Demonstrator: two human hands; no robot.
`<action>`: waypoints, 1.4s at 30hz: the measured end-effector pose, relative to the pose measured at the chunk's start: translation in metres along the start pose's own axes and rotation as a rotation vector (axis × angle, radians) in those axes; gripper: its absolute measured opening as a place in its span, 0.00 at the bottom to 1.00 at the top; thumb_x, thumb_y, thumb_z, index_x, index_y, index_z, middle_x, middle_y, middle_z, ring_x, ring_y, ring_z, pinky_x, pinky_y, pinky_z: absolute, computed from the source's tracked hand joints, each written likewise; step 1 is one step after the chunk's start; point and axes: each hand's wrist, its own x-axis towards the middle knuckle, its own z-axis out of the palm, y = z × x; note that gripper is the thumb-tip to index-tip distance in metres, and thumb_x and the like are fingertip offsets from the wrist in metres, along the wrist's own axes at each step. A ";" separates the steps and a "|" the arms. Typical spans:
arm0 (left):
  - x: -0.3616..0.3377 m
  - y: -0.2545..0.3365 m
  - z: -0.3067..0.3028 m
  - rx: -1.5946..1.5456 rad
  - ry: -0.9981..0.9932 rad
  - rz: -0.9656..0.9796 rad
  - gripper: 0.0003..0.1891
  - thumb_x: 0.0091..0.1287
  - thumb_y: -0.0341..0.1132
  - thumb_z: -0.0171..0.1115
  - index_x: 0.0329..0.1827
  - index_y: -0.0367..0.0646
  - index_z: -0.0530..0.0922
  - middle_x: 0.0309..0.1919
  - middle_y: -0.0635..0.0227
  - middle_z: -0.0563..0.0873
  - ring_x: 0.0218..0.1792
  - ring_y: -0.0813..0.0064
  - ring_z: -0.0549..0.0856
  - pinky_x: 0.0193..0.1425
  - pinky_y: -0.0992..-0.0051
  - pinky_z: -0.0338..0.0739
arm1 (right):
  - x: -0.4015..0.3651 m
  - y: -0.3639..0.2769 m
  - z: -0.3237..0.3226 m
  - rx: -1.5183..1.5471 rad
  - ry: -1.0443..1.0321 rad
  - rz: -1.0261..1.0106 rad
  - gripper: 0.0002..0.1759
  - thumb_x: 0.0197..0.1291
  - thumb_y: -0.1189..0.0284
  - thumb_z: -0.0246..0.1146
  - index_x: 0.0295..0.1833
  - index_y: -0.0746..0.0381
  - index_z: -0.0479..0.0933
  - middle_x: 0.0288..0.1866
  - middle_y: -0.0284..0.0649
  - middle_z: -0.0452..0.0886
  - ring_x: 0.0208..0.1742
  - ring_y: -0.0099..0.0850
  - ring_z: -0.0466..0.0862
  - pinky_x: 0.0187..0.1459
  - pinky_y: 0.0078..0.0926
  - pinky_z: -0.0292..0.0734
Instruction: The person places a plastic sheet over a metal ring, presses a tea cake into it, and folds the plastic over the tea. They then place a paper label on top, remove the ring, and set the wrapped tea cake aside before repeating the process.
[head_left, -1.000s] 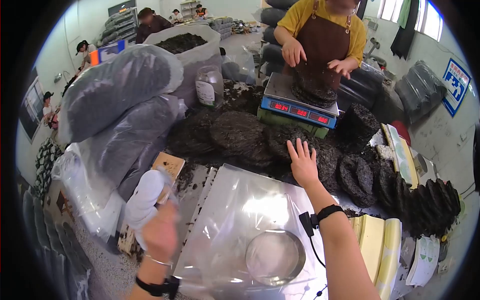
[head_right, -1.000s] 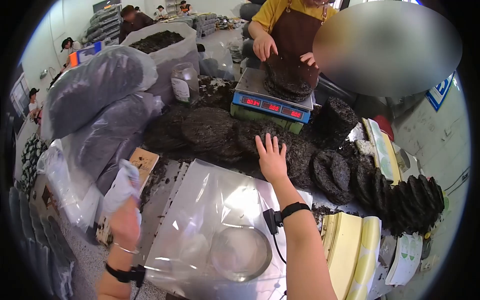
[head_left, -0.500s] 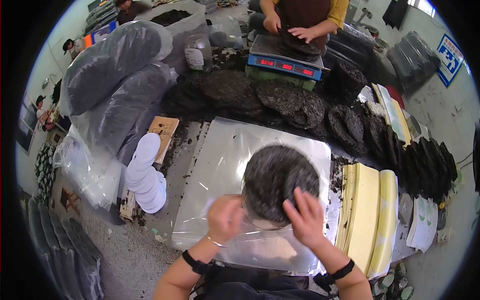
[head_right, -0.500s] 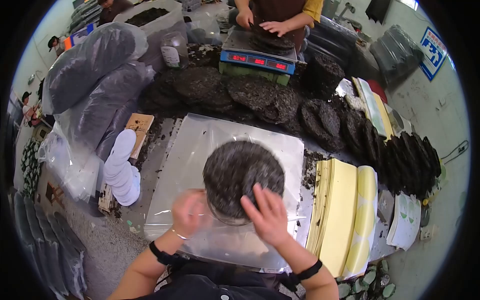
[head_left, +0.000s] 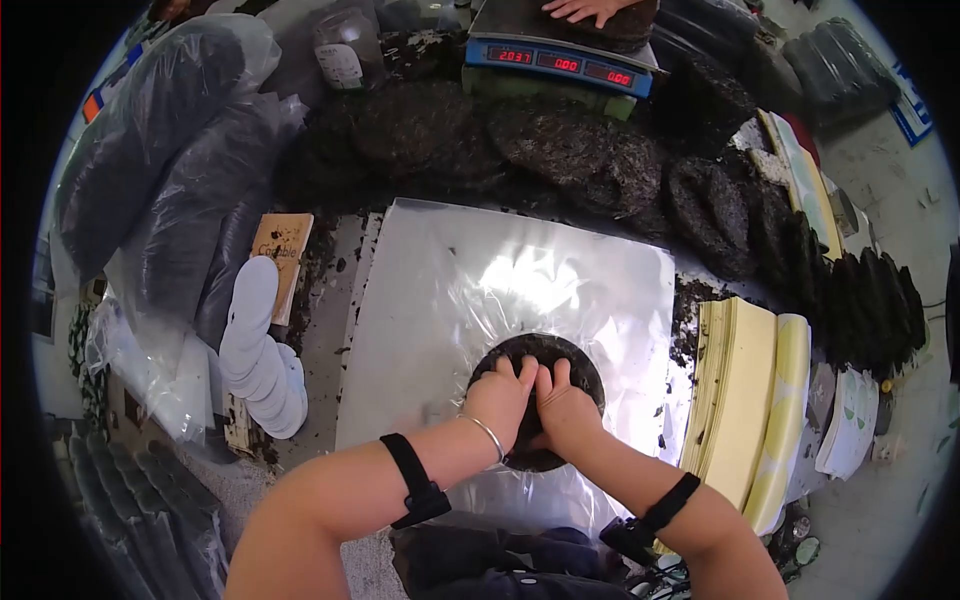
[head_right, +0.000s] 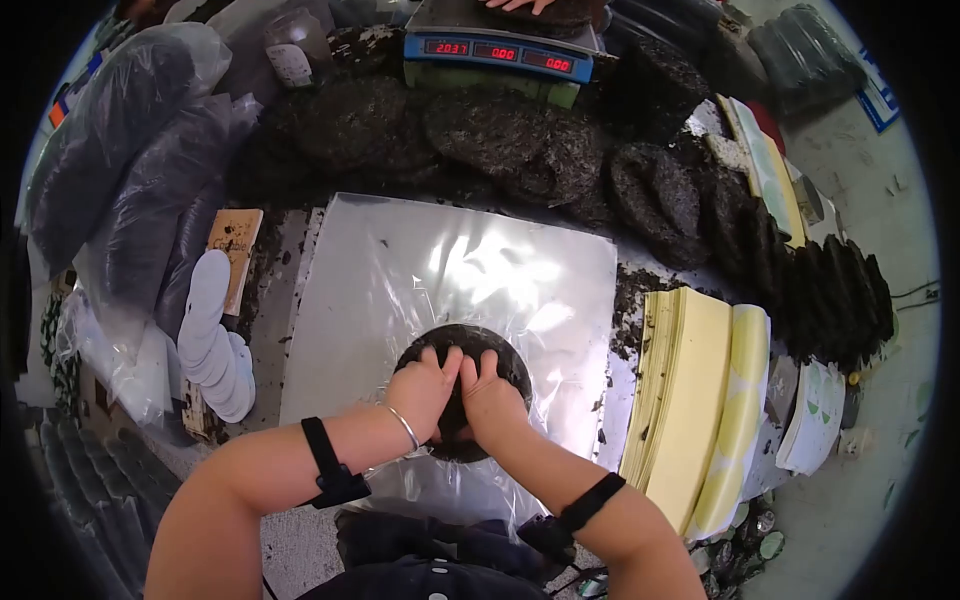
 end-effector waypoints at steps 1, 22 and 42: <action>0.008 -0.004 0.007 -0.004 -0.018 0.003 0.64 0.32 0.40 0.93 0.76 0.43 0.60 0.53 0.49 0.80 0.44 0.55 0.91 0.44 0.67 0.90 | 0.006 0.003 0.004 0.011 -0.017 -0.007 0.60 0.28 0.63 0.90 0.67 0.63 0.60 0.63 0.59 0.68 0.42 0.55 0.90 0.41 0.44 0.90; 0.021 -0.073 -0.014 -1.553 0.242 0.517 0.41 0.80 0.62 0.51 0.81 0.35 0.62 0.76 0.50 0.74 0.78 0.57 0.72 0.86 0.54 0.56 | 0.248 0.073 -0.155 -0.355 0.967 -0.337 0.43 0.52 0.72 0.75 0.77 0.51 0.72 0.76 0.44 0.75 0.77 0.45 0.72 0.78 0.45 0.65; -0.054 -0.008 -0.025 -0.079 0.552 0.501 0.36 0.74 0.57 0.59 0.84 0.65 0.64 0.85 0.59 0.61 0.85 0.47 0.54 0.83 0.32 0.40 | -0.118 0.014 0.014 0.026 0.472 -0.461 0.28 0.63 0.70 0.68 0.71 0.50 0.80 0.75 0.39 0.78 0.80 0.43 0.71 0.80 0.51 0.60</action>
